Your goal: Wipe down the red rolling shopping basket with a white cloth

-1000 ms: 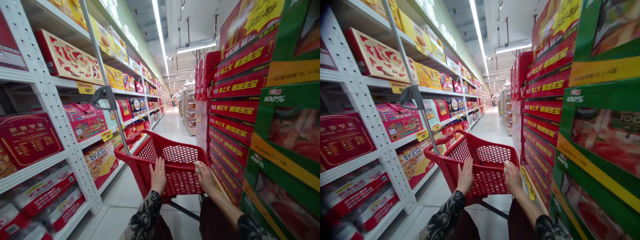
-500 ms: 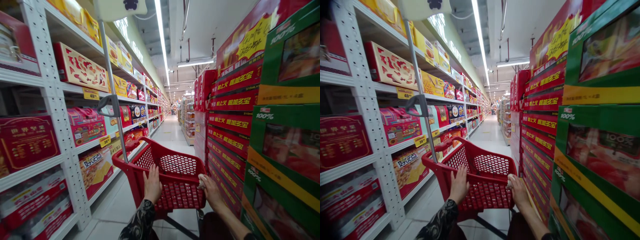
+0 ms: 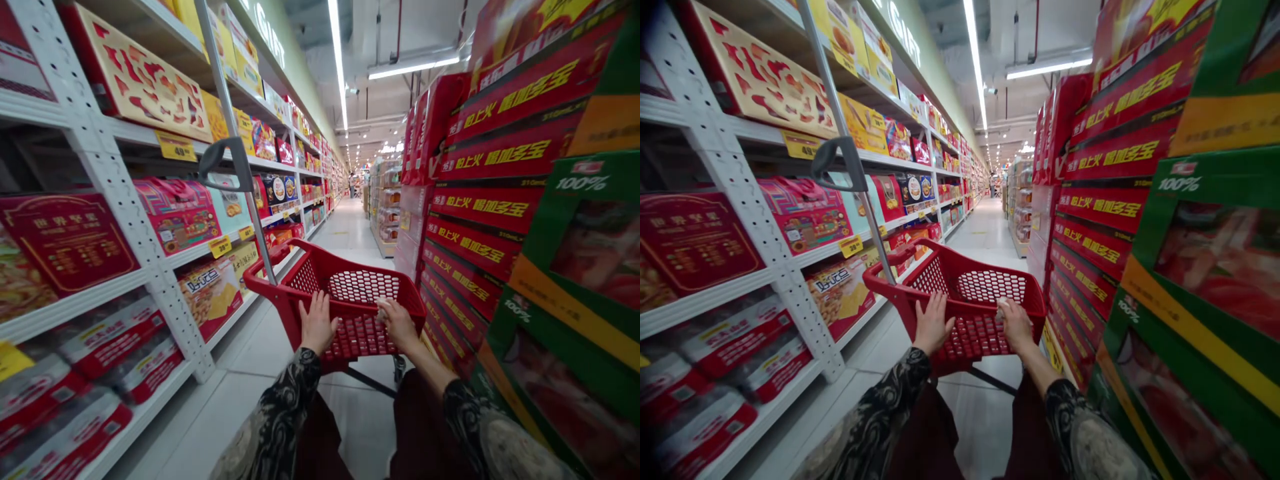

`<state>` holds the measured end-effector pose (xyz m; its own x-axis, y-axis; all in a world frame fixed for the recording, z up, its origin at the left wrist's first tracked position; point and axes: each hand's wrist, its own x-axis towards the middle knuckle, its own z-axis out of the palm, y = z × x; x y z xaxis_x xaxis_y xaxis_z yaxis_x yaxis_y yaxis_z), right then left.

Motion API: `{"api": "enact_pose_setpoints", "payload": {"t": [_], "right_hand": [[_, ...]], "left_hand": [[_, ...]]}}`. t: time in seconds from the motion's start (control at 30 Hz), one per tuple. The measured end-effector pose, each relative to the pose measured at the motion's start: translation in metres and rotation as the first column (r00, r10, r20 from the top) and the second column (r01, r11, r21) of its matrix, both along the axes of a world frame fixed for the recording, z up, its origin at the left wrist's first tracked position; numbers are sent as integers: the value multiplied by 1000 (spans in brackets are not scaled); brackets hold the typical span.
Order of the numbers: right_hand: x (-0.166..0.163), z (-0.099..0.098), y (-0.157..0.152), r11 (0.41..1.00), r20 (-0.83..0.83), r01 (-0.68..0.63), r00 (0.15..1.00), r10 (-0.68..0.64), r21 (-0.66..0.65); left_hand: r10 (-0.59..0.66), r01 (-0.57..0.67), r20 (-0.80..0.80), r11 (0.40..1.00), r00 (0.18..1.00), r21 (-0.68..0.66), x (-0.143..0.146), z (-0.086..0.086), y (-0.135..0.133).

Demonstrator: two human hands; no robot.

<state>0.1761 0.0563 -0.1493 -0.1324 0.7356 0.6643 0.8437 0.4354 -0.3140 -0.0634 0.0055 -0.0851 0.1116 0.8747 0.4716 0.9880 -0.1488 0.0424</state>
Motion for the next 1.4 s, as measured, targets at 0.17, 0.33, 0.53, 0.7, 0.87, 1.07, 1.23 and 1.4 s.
{"api": "enact_pose_setpoints", "payload": {"t": [0.17, 0.33, 0.53, 0.7, 0.87, 1.07, 1.23, 1.4], "right_hand": [[53, -11, 5, 991, -62, 133, 989, -134, -12], [-2, -7, 5, 996, -33, -35, 999, 38, 81], [-25, -3, 0, 996, 25, -70, 997, 68, 49], [25, -9, 3, 992, -19, 121, 993, -120, 48], [-26, 14, 5, 999, -1, -16, 1000, 16, 49], [-50, 21, 0, 995, 37, -84, 996, 86, -47], [12, 3, 3, 996, 2, 88, 996, -88, 1], [-21, 17, 7, 999, -6, 19, 1000, -19, 35]], "left_hand": [[57, -57, 21, 998, 998, -16, -9, 3, 4], [40, -40, 7, 999, 999, 31, -2, -9, 1], [39, -38, -23, 998, 999, 45, -8, -16, -2], [56, -56, -24, 998, 998, 9, -14, -15, 0], [57, -56, -30, 998, 998, 27, -12, -15, 0], [60, -57, -60, 998, 996, 40, -18, -10, -1], [59, -57, -41, 998, 997, 40, -15, -13, -1], [35, -33, -46, 999, 998, 35, -12, -15, -1]]}}
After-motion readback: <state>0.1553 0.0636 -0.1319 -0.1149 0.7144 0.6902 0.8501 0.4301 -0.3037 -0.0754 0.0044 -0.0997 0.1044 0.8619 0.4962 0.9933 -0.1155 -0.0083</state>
